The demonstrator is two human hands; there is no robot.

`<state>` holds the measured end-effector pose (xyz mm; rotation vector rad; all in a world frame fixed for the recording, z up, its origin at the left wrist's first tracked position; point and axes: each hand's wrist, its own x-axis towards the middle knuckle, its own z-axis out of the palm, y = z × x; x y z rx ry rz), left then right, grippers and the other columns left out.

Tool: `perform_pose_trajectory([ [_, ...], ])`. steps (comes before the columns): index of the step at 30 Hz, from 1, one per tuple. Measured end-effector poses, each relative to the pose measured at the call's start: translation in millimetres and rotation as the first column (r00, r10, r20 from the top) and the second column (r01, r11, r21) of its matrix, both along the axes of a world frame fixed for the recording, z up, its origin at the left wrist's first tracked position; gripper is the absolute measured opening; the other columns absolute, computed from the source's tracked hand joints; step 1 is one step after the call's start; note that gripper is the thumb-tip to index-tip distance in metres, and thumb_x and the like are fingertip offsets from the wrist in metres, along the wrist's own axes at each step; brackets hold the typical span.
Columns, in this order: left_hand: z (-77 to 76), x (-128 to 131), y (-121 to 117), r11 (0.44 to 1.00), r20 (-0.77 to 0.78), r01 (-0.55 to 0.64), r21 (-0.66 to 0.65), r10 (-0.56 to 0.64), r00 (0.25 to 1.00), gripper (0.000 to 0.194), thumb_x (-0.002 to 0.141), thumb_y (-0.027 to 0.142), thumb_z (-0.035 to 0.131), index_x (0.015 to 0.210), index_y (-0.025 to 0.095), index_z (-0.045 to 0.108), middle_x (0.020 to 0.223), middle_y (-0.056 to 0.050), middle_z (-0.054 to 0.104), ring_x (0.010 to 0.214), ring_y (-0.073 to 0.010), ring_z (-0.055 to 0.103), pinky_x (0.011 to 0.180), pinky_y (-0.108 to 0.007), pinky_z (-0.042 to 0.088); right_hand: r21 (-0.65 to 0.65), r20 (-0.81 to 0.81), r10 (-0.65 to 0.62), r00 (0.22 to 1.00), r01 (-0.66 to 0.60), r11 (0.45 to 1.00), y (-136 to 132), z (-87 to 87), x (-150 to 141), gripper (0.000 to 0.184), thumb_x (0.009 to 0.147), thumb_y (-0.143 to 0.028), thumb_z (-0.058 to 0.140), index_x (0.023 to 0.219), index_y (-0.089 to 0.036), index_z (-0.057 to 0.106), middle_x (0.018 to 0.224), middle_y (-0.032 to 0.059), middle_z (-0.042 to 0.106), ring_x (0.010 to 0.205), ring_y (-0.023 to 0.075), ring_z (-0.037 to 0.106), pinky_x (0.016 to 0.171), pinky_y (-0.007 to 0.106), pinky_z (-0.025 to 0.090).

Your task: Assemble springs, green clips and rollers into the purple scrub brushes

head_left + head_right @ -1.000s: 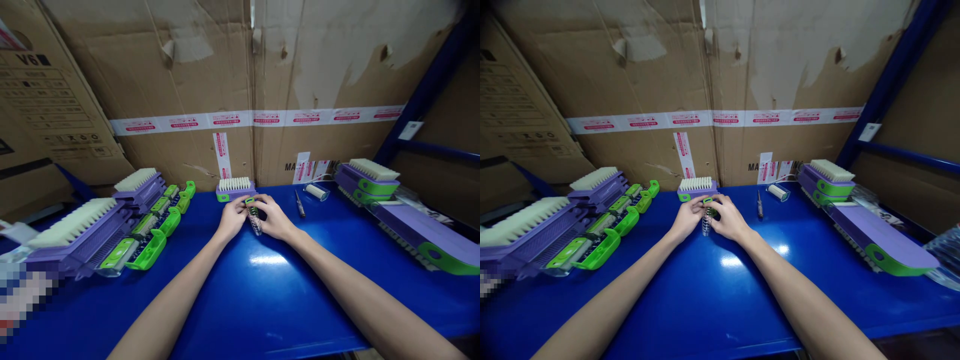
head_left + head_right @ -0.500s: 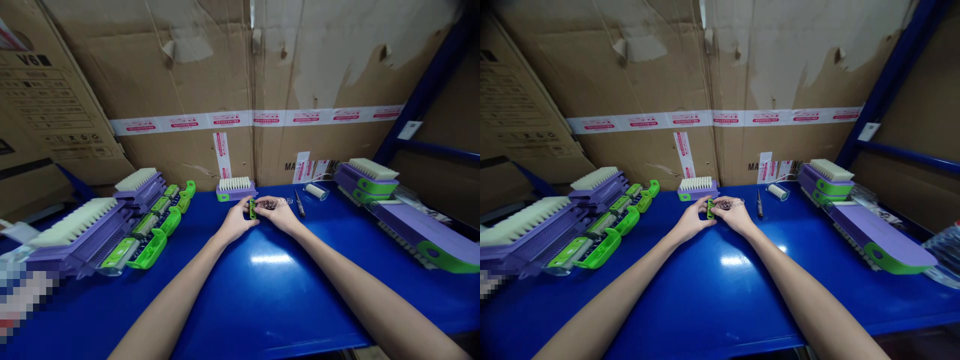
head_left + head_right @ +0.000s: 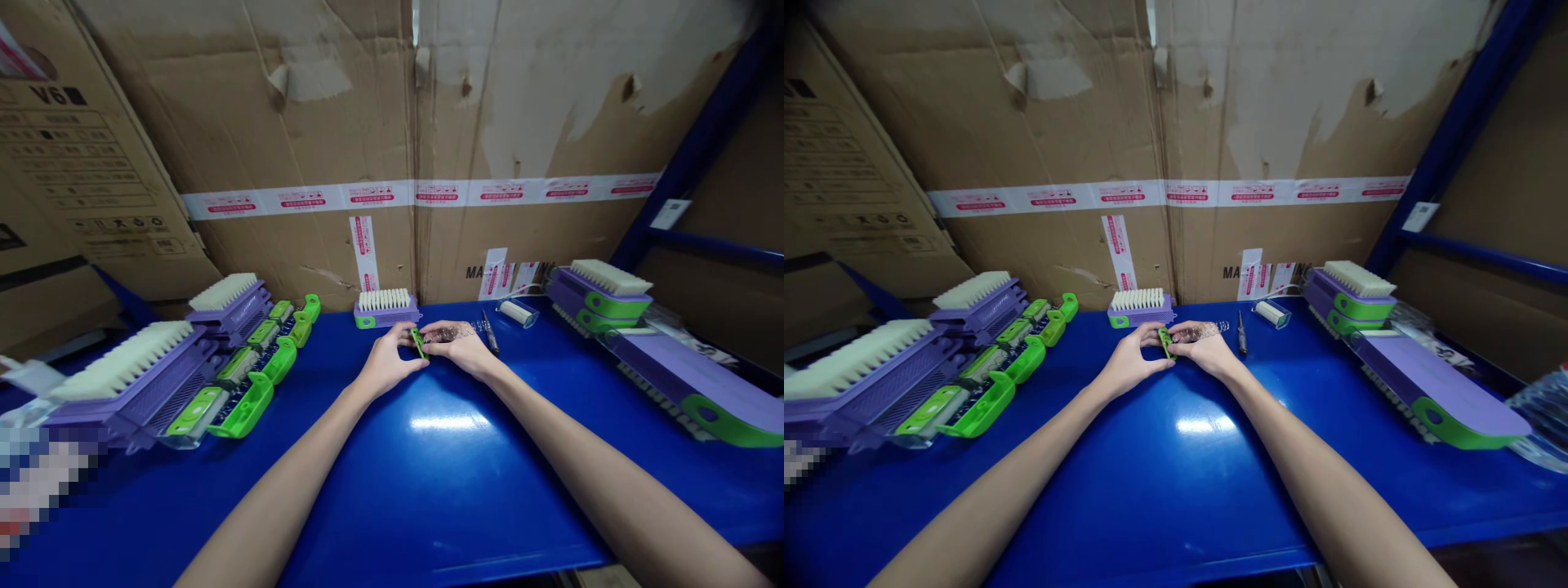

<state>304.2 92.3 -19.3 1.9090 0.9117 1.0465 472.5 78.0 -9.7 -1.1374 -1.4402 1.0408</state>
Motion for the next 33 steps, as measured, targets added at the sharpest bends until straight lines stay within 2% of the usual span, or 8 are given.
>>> perform_pose_trajectory([
  [5,2.1,0,-3,0.994,-0.043,-0.063,0.091,0.067,0.997,0.05,0.059,0.017,0.077,0.097,0.019,0.046,0.101,-0.007,0.068,0.101,-0.0222,0.065,0.092,-0.038,0.049,-0.021,-0.029,-0.014,0.999,0.014,1.0,-2,1.5,-5,0.034,0.055,-0.03,0.078,0.084,-0.015,0.069,0.081,0.0041,0.071,0.077,0.0168,0.065,0.077,0.033,0.05],
  [10,2.6,0,-4,0.988,-0.075,-0.074,0.137,0.085,0.994,0.047,0.061,0.017,0.076,0.095,0.02,0.045,0.1,-0.005,0.067,0.099,-0.0219,0.065,0.088,-0.036,0.05,-0.045,-0.046,-0.051,0.998,0.049,0.998,-2,2.3,-8,0.035,0.054,-0.032,0.079,0.082,-0.014,0.068,0.082,0.0041,0.072,0.077,0.0164,0.064,0.078,0.032,0.049],
  [15,1.0,-1,-4,0.968,-0.105,-0.099,0.23,0.125,0.987,0.046,0.062,0.02,0.077,0.095,0.021,0.045,0.102,-0.005,0.065,0.1,-0.0214,0.064,0.087,-0.035,0.05,-0.046,-0.075,-0.069,0.995,0.065,0.997,-2,1.6,-10,0.035,0.054,-0.034,0.079,0.08,-0.014,0.068,0.077,0.0032,0.07,0.072,0.0158,0.062,0.072,0.031,0.048],
  [19,-1.7,-2,-3,0.916,-0.171,-0.1,0.388,0.178,0.969,0.039,0.07,0.02,0.071,0.099,0.021,0.045,0.106,-0.006,0.063,0.103,-0.0222,0.061,0.088,-0.036,0.048,-0.059,-0.138,-0.084,0.987,0.077,0.995,-4,1.6,-14,0.033,0.054,-0.035,0.079,0.077,-0.014,0.068,0.074,0.0016,0.068,0.069,0.0137,0.059,0.069,0.029,0.046],
  [23,-3.7,-2,-1,0.849,-0.215,-0.088,0.521,0.23,0.949,0.036,0.075,0.021,0.068,0.102,0.021,0.045,0.11,-0.007,0.061,0.108,-0.0241,0.058,0.092,-0.039,0.045,-0.047,-0.181,-0.06,0.982,0.052,0.998,-7,2.4,-15,0.029,0.059,-0.038,0.076,0.071,-0.014,0.067,0.067,-0.0004,0.064,0.065,0.0119,0.055,0.067,0.027,0.043],
  [28,-1.2,-2,-2,0.859,-0.209,-0.133,0.494,0.265,0.941,0.039,0.072,0.029,0.072,0.1,0.021,0.046,0.103,-0.006,0.063,0.098,-0.0229,0.062,0.085,-0.036,0.048,-0.076,-0.231,-0.107,0.967,0.091,0.993,-6,1.5,-15,0.037,0.054,-0.034,0.079,0.084,-0.015,0.067,0.077,0.0018,0.068,0.073,0.0141,0.06,0.074,0.03,0.047],
  [33,-0.4,-2,-2,0.863,-0.201,-0.208,0.461,0.33,0.922,0.04,0.07,0.036,0.073,0.096,0.021,0.047,0.096,-0.006,0.065,0.092,-0.0228,0.063,0.079,-0.033,0.048,-0.03,-0.201,-0.053,0.978,0.048,0.998,-6,-0.8,-15,0.044,0.055,-0.028,0.079,0.095,-0.016,0.066,0.093,0.0047,0.069,0.084,0.0158,0.063,0.082,0.032,0.049],
])
